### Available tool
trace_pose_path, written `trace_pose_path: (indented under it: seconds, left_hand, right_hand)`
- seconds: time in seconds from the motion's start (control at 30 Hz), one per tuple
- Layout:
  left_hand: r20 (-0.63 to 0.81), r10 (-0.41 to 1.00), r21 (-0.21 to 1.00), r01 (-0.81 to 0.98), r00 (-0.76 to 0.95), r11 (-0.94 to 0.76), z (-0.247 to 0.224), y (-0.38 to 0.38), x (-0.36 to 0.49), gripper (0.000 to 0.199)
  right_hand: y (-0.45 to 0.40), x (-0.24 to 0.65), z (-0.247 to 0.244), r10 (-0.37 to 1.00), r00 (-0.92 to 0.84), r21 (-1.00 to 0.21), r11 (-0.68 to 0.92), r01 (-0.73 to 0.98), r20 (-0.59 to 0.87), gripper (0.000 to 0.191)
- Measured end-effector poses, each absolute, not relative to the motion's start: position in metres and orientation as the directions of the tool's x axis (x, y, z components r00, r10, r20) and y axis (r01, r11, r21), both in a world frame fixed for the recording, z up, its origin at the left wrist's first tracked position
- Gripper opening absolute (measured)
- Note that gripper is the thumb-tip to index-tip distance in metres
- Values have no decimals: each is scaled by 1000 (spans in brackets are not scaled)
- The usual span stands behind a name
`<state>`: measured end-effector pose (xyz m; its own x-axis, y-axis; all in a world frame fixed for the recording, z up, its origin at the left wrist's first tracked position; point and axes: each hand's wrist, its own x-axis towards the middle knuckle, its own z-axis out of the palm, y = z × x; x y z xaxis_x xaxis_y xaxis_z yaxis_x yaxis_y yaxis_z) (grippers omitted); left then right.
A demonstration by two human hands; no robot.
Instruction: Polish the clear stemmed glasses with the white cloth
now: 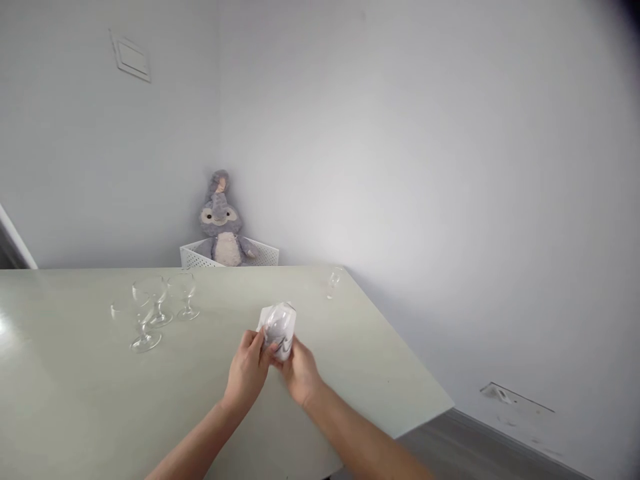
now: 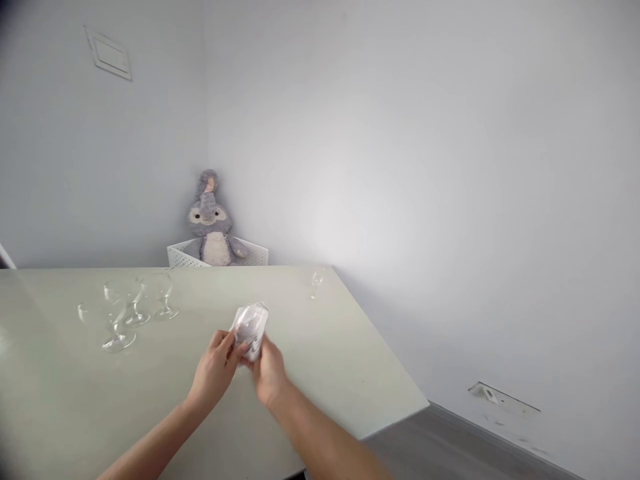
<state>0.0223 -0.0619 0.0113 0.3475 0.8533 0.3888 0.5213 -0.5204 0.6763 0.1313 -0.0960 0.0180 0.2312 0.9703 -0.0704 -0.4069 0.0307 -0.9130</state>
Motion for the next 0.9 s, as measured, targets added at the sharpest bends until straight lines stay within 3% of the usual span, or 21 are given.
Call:
trace_pose_path:
  seconds: [0.1, 0.17, 0.27, 0.37, 0.47, 0.53, 0.6, 0.73, 0.8, 0.9]
  left_hand:
    - [377, 897, 742, 503, 232, -442, 12, -61, 20, 38]
    - [341, 923, 805, 452, 179, -385, 13, -58, 18, 40]
    - [218, 962, 904, 336, 167, -263, 16, -50, 14, 42]
    - [188, 980, 920, 337, 65, -199, 25, -37, 3, 46]
    - [341, 922, 878, 412, -185, -243, 38, -26, -13, 48]
    - [425, 856, 859, 427, -293, -281, 45, -24, -20, 50]
    - [447, 844, 855, 419, -295, -306, 47, -26, -21, 50]
    - [458, 889, 831, 371, -32, -415, 36, -42, -4, 46]
    - [507, 849, 788, 320, 149, -527, 26, -53, 8, 41]
    - [570, 777, 741, 243, 267, -627, 14, -65, 22, 36]
  right_hand:
    - [-110, 113, 14, 963, 221, -986, 164, -17, 156, 33]
    - [-117, 111, 14, 945, 151, -929, 241, 282, 291, 30]
    - [-125, 116, 16, 890, -43, -667, 371, 646, 453, 28]
    - [-137, 124, 18, 859, -236, -386, 428, 817, 454, 30]
    - [-153, 131, 28, 878, -379, -299, 461, 836, 292, 28]
    - [-162, 136, 41, 886, -407, -341, 461, 819, 222, 35]
    - [-163, 143, 55, 914, -322, -441, 402, 803, 246, 34]
    - [-140, 151, 72, 954, -25, -710, 241, 662, 300, 31]
    - [-126, 147, 70, 969, 22, -838, 200, 507, 245, 35]
    - [-111, 138, 59, 978, 33, -941, 190, 279, 207, 30]
